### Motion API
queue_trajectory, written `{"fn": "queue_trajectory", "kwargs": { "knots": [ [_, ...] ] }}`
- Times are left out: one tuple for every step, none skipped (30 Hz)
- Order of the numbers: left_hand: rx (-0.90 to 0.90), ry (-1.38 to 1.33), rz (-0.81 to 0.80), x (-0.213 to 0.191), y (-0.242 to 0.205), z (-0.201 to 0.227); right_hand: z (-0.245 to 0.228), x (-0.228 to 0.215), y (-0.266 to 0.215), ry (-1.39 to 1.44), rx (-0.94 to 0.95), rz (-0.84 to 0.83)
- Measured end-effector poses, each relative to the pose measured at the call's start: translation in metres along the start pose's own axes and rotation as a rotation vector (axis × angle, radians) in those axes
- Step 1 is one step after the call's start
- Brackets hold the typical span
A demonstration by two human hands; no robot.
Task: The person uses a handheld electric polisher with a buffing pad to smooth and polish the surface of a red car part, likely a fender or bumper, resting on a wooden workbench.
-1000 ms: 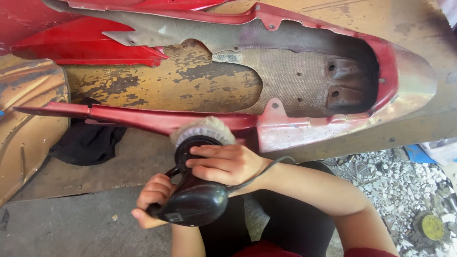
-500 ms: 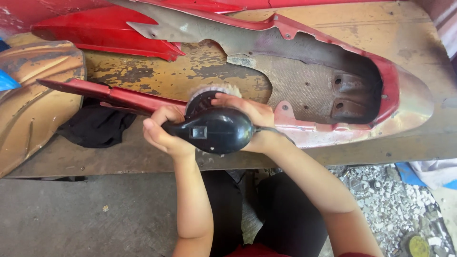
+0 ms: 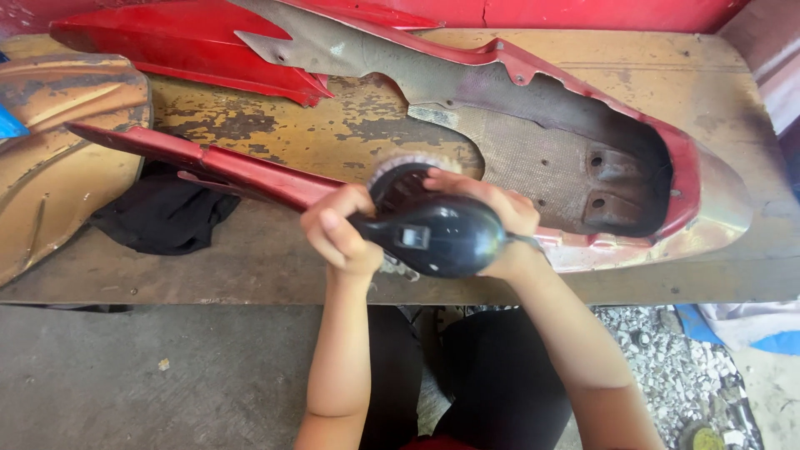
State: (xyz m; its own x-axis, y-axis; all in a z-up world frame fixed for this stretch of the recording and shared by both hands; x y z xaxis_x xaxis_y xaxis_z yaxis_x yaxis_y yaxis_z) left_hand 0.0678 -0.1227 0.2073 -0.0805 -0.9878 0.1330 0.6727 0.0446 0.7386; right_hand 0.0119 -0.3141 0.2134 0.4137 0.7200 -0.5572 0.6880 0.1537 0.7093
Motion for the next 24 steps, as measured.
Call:
{"fn": "queue_trajectory", "kwargs": {
  "knots": [
    [-0.003, -0.004, -0.003, -0.004, 0.000, -0.004, 0.000, 0.005, 0.005, -0.003, 0.005, 0.001],
    [0.012, -0.017, 0.046, -0.011, 0.000, -0.007, -0.003, 0.010, 0.009, 0.024, -0.027, -0.002],
    [0.029, -0.029, 0.093, -0.017, 0.000, -0.010, -0.004, 0.014, 0.013, 0.053, -0.058, -0.001],
    [0.027, -0.031, 0.087, -0.018, -0.004, -0.009, -0.003, 0.015, 0.008, 0.051, -0.053, 0.003],
    [-0.008, -0.116, 0.108, -0.021, -0.008, -0.012, -0.004, 0.015, 0.004, 0.054, -0.082, 0.003],
    [-0.043, -0.199, 0.128, -0.025, -0.012, -0.014, -0.006, 0.017, 0.000, 0.057, -0.110, 0.003],
    [-0.044, -0.202, 0.127, -0.023, -0.014, -0.008, -0.009, 0.012, -0.005, 0.054, -0.109, 0.003],
    [-0.053, -0.165, 0.087, -0.018, -0.015, -0.001, -0.012, 0.008, -0.010, 0.032, -0.105, -0.008],
    [-0.062, -0.128, 0.049, -0.014, -0.017, 0.005, -0.015, 0.004, -0.014, 0.008, -0.102, -0.021],
    [-0.061, -0.133, 0.051, -0.011, -0.016, 0.007, -0.017, -0.002, -0.014, 0.004, -0.103, -0.023],
    [-0.040, -0.073, 0.019, -0.004, -0.015, 0.010, -0.016, -0.008, -0.014, -0.040, -0.074, -0.020],
    [-0.019, -0.013, -0.012, 0.002, -0.015, 0.013, -0.016, -0.014, -0.013, -0.083, -0.045, -0.016],
    [-0.017, -0.021, -0.007, 0.008, -0.010, 0.007, -0.017, -0.016, -0.010, -0.091, -0.048, -0.020],
    [0.004, -0.034, -0.030, 0.015, -0.005, 0.003, -0.015, -0.021, -0.007, -0.111, -0.011, 0.010],
    [0.027, -0.044, -0.055, 0.023, 0.000, 0.000, -0.013, -0.026, -0.005, -0.129, 0.026, 0.043],
    [0.030, -0.049, -0.053, 0.027, 0.006, -0.005, -0.012, -0.025, 0.001, -0.135, 0.022, 0.043],
    [0.018, -0.069, -0.041, 0.031, 0.011, -0.011, -0.008, -0.025, 0.005, -0.138, 0.072, 0.075],
    [0.006, -0.088, -0.030, 0.034, 0.016, -0.018, -0.003, -0.025, 0.009, -0.141, 0.121, 0.107],
    [0.004, -0.092, -0.031, 0.035, 0.015, -0.020, -0.002, -0.021, 0.008, -0.145, 0.123, 0.107],
    [-0.031, -0.081, 0.017, 0.033, 0.015, -0.025, 0.002, -0.018, 0.007, -0.114, 0.147, 0.107],
    [-0.063, -0.072, 0.064, 0.031, 0.017, -0.029, 0.006, -0.015, 0.008, -0.085, 0.171, 0.111],
    [-0.063, -0.078, 0.061, 0.030, 0.013, -0.027, 0.004, -0.018, 0.006, -0.091, 0.172, 0.113],
    [-0.094, -0.075, 0.073, 0.027, 0.007, -0.028, 0.002, -0.019, 0.004, -0.079, 0.165, 0.093],
    [-0.126, -0.072, 0.084, 0.024, 0.002, -0.029, 0.001, -0.019, 0.002, -0.067, 0.157, 0.073]
  ]
}}
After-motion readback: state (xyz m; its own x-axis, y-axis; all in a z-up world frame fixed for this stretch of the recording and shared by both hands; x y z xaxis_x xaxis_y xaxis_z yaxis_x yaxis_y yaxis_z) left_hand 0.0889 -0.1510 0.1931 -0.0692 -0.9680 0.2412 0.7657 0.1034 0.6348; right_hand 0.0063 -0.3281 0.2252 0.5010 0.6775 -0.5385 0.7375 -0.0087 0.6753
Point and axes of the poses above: each hand's wrist, its own y-axis towards the middle knuckle, its own x-axis out of the palm, z = x × y, the point moved 7 cm from there along y, towards the middle knuckle, and after that the axes turned 15 degrees about -y, right-handed, at the moved point
